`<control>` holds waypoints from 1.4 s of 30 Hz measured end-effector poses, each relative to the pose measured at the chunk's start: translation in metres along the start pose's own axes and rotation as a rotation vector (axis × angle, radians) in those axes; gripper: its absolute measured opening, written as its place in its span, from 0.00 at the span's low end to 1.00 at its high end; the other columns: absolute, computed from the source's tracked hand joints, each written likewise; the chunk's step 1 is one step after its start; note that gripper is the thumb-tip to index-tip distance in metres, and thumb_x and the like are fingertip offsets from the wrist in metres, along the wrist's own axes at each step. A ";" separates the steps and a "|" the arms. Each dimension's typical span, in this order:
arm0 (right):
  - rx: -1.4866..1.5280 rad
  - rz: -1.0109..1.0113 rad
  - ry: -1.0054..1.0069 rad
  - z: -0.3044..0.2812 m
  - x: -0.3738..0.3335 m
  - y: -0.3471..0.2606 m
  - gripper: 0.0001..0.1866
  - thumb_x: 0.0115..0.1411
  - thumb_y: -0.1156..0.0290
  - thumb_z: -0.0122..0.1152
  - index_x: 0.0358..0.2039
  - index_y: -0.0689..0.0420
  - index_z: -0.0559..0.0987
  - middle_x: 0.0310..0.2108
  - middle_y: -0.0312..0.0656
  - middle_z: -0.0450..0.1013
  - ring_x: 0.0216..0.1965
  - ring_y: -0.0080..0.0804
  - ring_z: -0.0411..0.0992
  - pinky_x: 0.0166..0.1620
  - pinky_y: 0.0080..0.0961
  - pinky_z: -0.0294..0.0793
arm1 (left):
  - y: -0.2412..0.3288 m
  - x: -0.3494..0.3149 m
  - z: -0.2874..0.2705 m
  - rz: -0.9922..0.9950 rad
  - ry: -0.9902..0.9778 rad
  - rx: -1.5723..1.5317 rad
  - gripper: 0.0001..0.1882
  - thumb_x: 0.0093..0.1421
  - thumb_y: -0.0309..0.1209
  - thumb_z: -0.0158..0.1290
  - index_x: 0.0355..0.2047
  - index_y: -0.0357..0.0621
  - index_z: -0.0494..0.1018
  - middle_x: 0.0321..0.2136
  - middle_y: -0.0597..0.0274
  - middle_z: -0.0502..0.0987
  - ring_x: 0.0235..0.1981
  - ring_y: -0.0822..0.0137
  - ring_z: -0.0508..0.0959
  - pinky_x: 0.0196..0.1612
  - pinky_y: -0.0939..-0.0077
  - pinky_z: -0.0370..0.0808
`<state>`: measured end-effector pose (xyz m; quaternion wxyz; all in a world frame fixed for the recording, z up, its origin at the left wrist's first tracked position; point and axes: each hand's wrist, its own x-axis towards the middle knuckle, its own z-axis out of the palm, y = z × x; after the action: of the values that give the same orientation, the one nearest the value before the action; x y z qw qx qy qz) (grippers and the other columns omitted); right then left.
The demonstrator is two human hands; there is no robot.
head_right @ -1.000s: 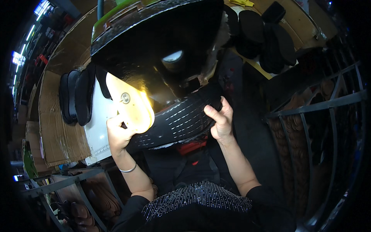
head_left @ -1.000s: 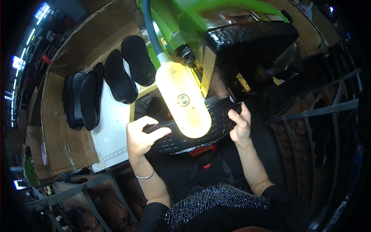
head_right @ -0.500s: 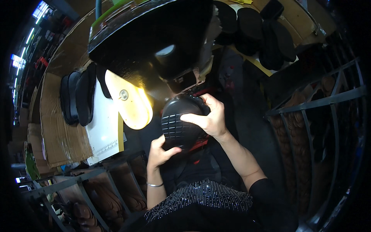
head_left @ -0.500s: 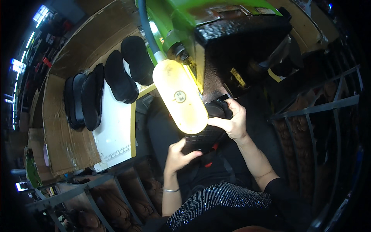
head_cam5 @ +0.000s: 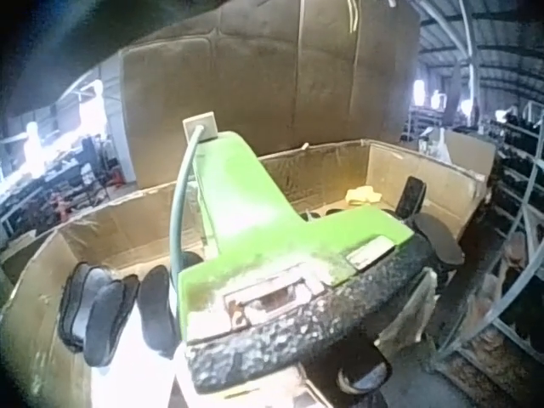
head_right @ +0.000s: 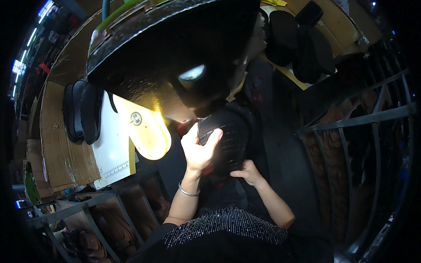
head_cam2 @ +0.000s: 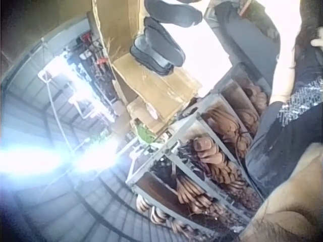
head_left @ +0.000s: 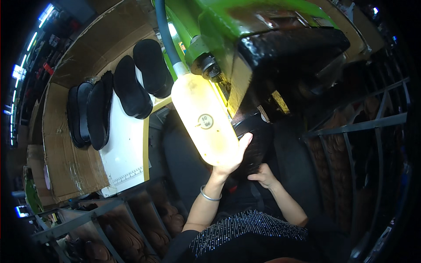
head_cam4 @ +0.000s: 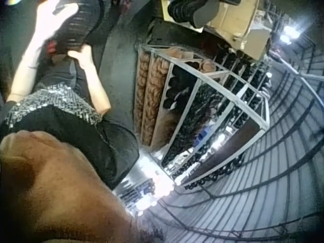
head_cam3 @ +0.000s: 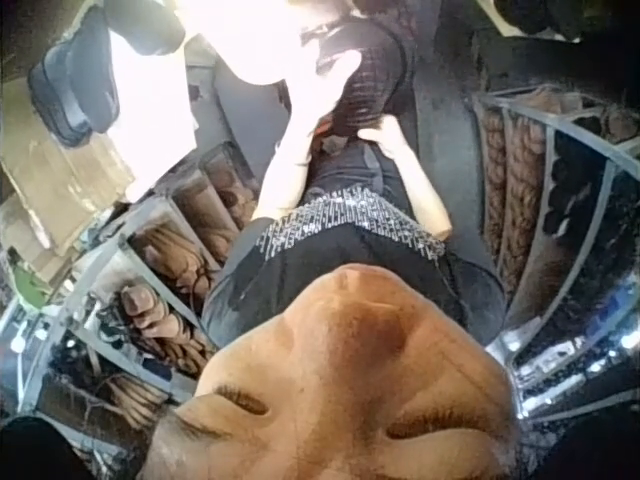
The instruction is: Operating a specialized machine to attach or trim shoe soles and components.
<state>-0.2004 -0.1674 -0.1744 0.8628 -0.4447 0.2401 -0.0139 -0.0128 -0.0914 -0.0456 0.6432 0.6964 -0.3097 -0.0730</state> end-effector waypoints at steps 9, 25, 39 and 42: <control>0.139 -0.367 0.314 -0.048 -0.020 -0.084 0.29 0.40 0.82 0.62 0.48 0.65 0.70 0.45 0.44 0.72 0.46 0.33 0.71 0.52 0.27 0.70 | 0.010 -0.001 -0.022 -0.114 -0.034 0.052 0.15 0.48 0.18 0.62 0.37 0.32 0.74 0.29 0.65 0.76 0.29 0.78 0.73 0.34 0.86 0.71; -0.246 -0.723 0.158 0.047 0.050 -0.203 0.26 0.47 0.83 0.65 0.49 0.67 0.70 0.37 0.44 0.74 0.36 0.24 0.73 0.42 0.17 0.75 | -0.008 -0.031 -0.122 -0.231 0.105 -0.428 0.16 0.46 0.14 0.60 0.37 0.30 0.71 0.33 0.55 0.78 0.32 0.72 0.77 0.39 0.80 0.74; -0.246 -0.735 0.115 0.124 0.066 -0.168 0.35 0.41 0.88 0.69 0.48 0.64 0.60 0.37 0.48 0.73 0.38 0.30 0.75 0.42 0.24 0.77 | -0.029 -0.033 -0.097 -0.220 -0.462 -0.120 0.19 0.48 0.21 0.63 0.41 0.31 0.74 0.38 0.57 0.79 0.35 0.74 0.78 0.41 0.79 0.74; -0.241 -0.833 0.163 0.122 0.064 -0.162 0.36 0.43 0.84 0.71 0.50 0.64 0.60 0.38 0.47 0.72 0.39 0.28 0.73 0.43 0.22 0.75 | 0.000 -0.004 -0.044 -0.177 -0.275 -0.214 0.15 0.51 0.19 0.60 0.40 0.32 0.72 0.34 0.62 0.77 0.34 0.76 0.75 0.40 0.82 0.72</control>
<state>-0.0606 -0.1873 -0.0151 0.7039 -0.5982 0.1077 -0.3675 0.0060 -0.0523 -0.0393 0.6564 0.6319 -0.3228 -0.2564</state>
